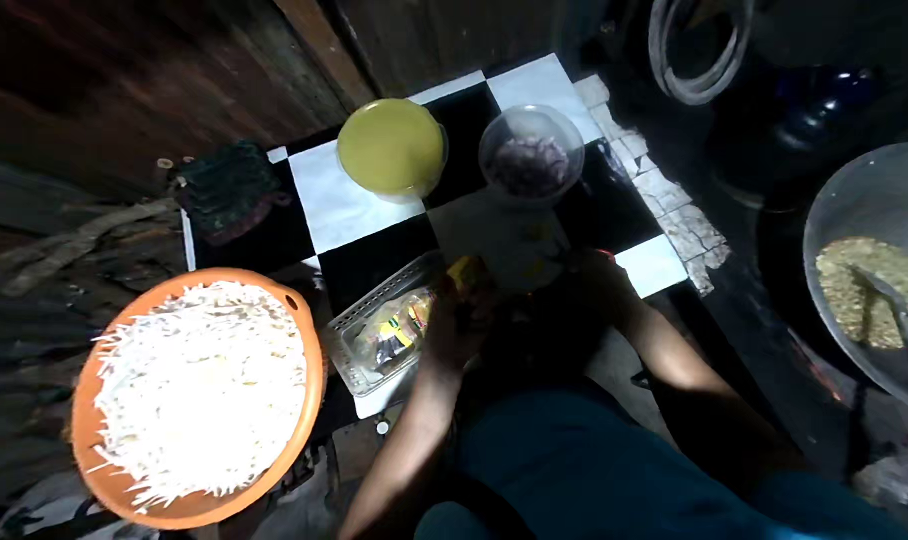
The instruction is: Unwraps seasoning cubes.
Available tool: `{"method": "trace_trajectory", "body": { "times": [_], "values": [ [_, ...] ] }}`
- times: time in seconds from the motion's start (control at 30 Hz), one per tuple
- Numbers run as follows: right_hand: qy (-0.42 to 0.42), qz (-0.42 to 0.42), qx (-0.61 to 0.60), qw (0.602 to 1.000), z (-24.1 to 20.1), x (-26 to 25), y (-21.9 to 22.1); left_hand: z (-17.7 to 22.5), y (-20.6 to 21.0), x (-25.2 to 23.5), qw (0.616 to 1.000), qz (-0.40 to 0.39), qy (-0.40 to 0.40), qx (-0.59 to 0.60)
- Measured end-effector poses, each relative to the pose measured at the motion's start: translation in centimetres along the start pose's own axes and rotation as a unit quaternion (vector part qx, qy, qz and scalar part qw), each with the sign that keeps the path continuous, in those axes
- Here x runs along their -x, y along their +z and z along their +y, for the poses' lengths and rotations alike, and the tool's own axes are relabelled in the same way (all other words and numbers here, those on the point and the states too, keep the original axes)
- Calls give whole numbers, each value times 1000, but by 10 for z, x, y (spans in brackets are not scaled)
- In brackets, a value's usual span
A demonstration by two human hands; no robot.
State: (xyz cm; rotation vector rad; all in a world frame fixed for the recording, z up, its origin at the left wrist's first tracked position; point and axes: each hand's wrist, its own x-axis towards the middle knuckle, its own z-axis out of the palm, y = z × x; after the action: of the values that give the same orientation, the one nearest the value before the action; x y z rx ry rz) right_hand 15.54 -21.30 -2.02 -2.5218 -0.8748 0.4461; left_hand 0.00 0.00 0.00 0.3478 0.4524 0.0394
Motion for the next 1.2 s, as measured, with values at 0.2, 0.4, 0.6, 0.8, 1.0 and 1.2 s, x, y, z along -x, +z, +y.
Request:
{"method": "trace_trajectory", "body": {
  "times": [0.2, 0.4, 0.6, 0.8, 1.0, 1.2],
  "values": [
    [-99, 15, -52, 994, -18, -11, 9, 20, -6, 22, 995, -54, 78, 19],
    [-163, -21, -88, 982, -71, -14, 3, 25, -16, 43, 992, -22, 125, -16],
    [-217, -47, -283, 933, -129, -14, 25, 19, -33, 51, 904, 141, 278, -292],
    [-195, -72, -375, 903, -149, -13, 53, 15, -47, 54, 860, 156, 310, -373],
    [-144, -115, -399, 898, -139, -12, 48, 11, -40, 52, 894, 160, 242, -343],
    [-86, -107, -409, 902, -128, 1, 32, 5, -32, 46, 924, 150, 191, -296]
  ]
}}
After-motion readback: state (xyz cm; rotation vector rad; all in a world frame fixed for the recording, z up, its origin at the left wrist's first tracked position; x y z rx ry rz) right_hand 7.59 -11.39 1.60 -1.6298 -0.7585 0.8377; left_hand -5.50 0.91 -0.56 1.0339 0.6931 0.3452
